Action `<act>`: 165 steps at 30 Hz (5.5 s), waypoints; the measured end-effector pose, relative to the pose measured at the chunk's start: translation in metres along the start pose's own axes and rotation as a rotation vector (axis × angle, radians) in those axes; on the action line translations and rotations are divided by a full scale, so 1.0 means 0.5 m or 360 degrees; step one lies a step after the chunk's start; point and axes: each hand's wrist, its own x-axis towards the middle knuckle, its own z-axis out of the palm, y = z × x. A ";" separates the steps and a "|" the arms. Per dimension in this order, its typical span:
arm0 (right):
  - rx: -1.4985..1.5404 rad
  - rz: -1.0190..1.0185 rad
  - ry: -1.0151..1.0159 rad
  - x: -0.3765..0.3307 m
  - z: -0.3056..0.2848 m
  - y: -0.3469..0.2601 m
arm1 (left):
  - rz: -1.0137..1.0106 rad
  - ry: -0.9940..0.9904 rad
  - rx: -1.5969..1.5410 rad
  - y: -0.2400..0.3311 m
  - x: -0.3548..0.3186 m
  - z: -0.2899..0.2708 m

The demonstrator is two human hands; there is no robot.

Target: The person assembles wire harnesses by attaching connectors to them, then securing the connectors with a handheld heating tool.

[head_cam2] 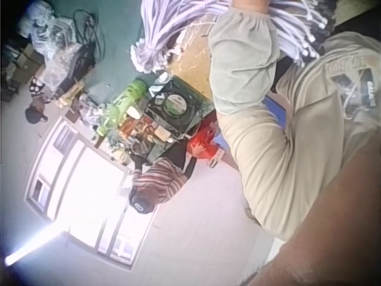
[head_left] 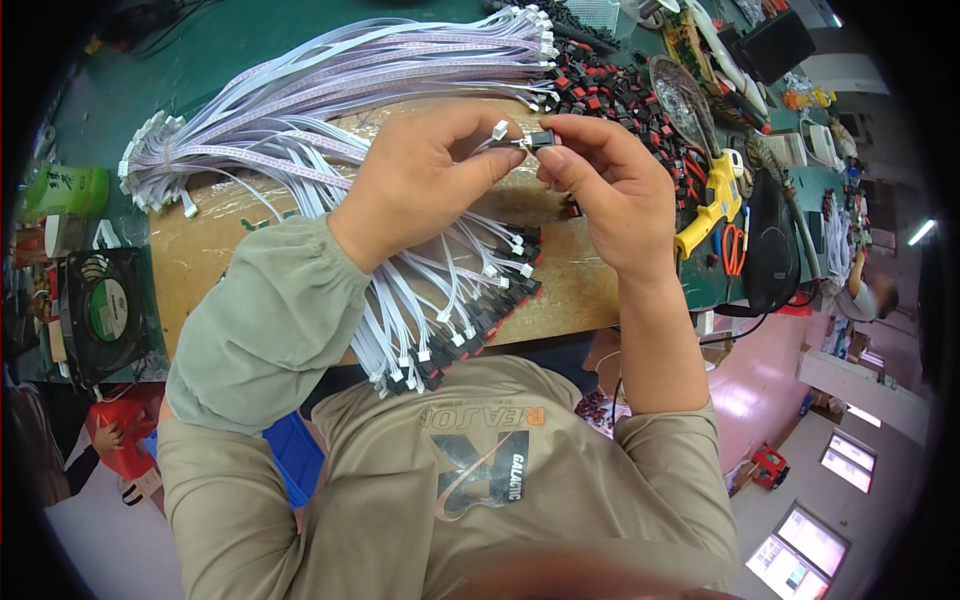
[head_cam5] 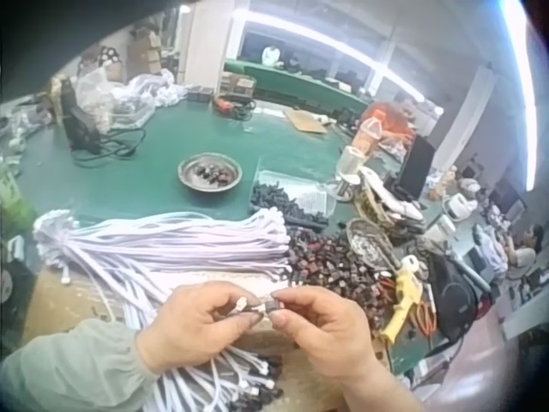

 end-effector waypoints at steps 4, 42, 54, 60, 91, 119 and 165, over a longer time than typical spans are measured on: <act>-0.0038 -0.0038 -0.0001 0.003 -0.001 -0.002 | -0.0019 -0.0017 -0.0048 0.001 0.000 0.001; -0.0051 -0.0006 0.0115 0.003 -0.002 0.015 | -0.0162 -0.0059 -0.0017 0.011 0.001 -0.005; -0.0099 0.0011 0.0064 0.001 0.000 0.018 | -0.0150 -0.0051 0.0026 0.009 0.001 -0.005; -0.0095 0.0024 0.0143 0.000 -0.007 0.021 | -0.0169 -0.0007 -0.0218 0.003 0.002 -0.001; -0.0170 0.0132 -0.0003 -0.008 -0.008 0.014 | 0.0093 -0.0033 0.0416 0.004 0.002 -0.007; -0.1145 -0.0595 0.0144 -0.045 -0.077 0.038 | 0.0343 -0.0008 0.1627 -0.042 0.120 0.023; -0.0433 0.0060 -0.0105 0.066 -0.022 0.022 | -0.0584 -0.0198 -0.0632 -0.013 0.046 -0.019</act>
